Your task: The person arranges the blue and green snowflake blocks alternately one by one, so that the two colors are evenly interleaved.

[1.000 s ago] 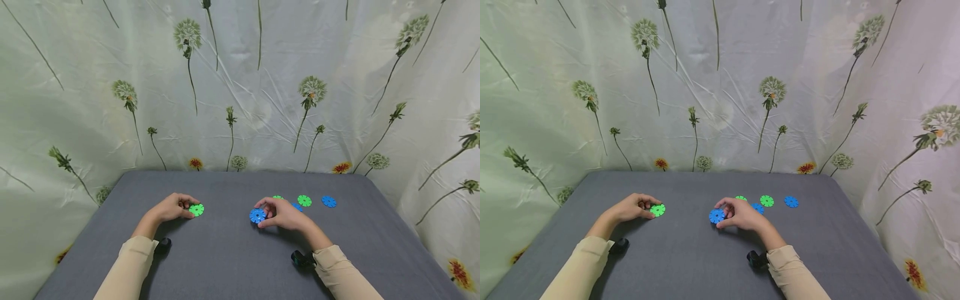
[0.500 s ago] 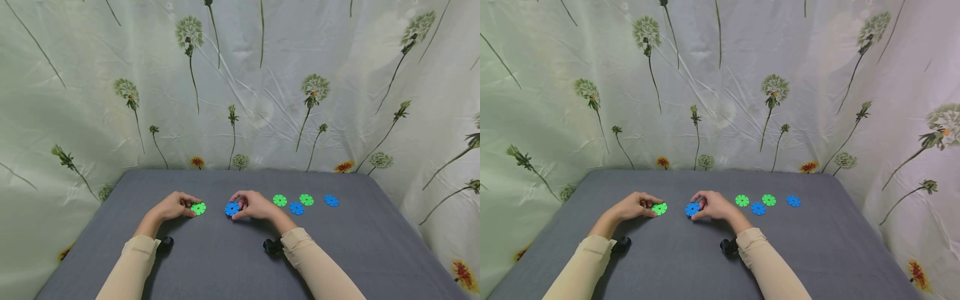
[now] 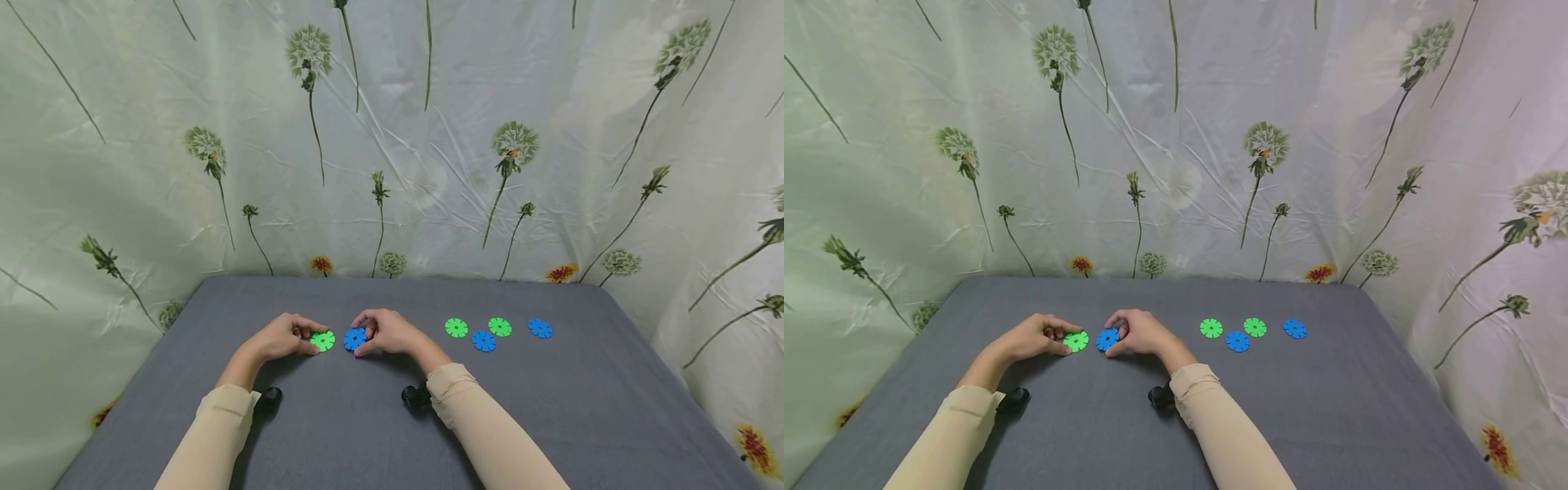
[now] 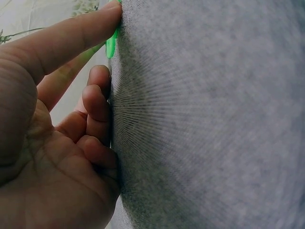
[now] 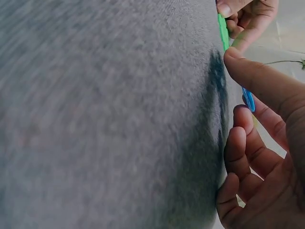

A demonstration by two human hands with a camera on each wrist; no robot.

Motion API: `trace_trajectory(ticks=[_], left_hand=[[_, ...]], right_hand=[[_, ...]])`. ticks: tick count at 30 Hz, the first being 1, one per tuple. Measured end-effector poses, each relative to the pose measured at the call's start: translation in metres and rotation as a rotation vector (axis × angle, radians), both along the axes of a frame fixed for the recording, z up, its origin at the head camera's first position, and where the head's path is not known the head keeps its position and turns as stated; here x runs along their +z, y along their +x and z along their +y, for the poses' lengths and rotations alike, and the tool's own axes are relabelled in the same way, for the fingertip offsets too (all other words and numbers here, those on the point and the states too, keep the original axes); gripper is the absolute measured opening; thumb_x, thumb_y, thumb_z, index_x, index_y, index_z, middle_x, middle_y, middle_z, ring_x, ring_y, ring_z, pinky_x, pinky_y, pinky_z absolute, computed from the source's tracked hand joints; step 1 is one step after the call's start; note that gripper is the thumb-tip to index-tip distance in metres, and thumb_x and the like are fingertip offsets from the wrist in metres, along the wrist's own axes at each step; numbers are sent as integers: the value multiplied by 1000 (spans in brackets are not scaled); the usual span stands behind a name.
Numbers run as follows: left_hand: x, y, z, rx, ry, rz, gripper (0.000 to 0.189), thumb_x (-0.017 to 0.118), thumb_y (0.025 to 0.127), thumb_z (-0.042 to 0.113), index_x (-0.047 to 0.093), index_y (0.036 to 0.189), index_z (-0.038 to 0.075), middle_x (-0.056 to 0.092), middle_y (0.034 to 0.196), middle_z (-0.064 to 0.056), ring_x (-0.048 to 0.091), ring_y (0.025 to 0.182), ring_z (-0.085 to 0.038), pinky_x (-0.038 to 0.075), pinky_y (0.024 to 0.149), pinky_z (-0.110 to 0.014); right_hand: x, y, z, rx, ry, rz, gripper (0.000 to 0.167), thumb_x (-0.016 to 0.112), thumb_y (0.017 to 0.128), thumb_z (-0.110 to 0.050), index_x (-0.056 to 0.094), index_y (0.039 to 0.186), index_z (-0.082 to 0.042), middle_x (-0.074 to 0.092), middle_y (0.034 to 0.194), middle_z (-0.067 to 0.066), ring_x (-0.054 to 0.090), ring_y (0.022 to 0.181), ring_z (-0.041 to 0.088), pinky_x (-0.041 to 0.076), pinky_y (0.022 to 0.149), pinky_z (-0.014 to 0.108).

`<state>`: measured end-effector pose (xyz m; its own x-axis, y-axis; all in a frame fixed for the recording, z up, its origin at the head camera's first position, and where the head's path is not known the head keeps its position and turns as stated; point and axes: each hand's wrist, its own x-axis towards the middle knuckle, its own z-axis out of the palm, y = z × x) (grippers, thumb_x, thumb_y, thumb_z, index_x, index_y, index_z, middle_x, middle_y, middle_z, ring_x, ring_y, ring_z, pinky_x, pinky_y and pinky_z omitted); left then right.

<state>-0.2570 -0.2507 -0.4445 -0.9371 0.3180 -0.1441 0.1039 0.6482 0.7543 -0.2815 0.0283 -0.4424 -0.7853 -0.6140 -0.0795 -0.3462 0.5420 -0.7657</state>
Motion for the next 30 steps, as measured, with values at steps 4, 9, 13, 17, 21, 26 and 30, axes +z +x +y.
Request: trace_trajectory(ticks=[4,9,13,17,21,26,30], left_hand=[[1,0,1,-1,4,-2,46,88,87,11,78,132,7,61,96,-7,45,81,-18,38,66,-28],[0,0,2,-4,7,3,45,88,88,11,78,132,7,62,97,-8,45,82,-19,38,66,-28],[-1,1,2,-7,5,7,45,88,87,10,78,132,7,61,97,-8,45,82,-20,37,66,-28],[-1,2,1,-10,6,4,46,88,88,11,77,133,7,62,98,-8,45,82,-19,38,66,-28],[0,1,2,-3,2,4,46,88,88,11,78,133,8,62,96,-7,44,78,-17,37,65,-28],[-1,0,2,-5,4,8,46,89,87,11,78,132,7,60,93,-6,43,77,-18,36,64,-27],[-2,0,1,-3,0,15,46,88,87,10,78,132,7,60,89,-5,42,75,-17,35,63,-26]], right_hand=[[-1,-1,-5,-25,42,12,44,91,89,-21,73,129,-14,50,77,-5,43,66,11,38,64,22],[-3,-3,-8,-61,57,-9,44,92,87,-22,75,128,-17,44,72,-4,39,64,13,35,63,24],[-3,-4,-10,-47,54,-21,45,92,87,-21,75,129,-17,45,72,-4,39,64,12,35,62,24],[-4,-4,-7,-38,41,-34,44,90,90,-20,74,130,-14,47,71,-4,39,62,11,36,62,23],[-5,-4,-3,-44,40,-31,40,87,93,-20,74,130,-12,49,71,-4,40,61,11,37,62,22],[-4,-4,-3,-43,52,-24,38,87,93,-21,74,128,-13,50,71,-5,42,62,10,38,64,22],[-6,-5,-6,-38,58,-13,37,86,93,-20,74,128,-14,51,69,-5,42,60,10,38,62,22]])
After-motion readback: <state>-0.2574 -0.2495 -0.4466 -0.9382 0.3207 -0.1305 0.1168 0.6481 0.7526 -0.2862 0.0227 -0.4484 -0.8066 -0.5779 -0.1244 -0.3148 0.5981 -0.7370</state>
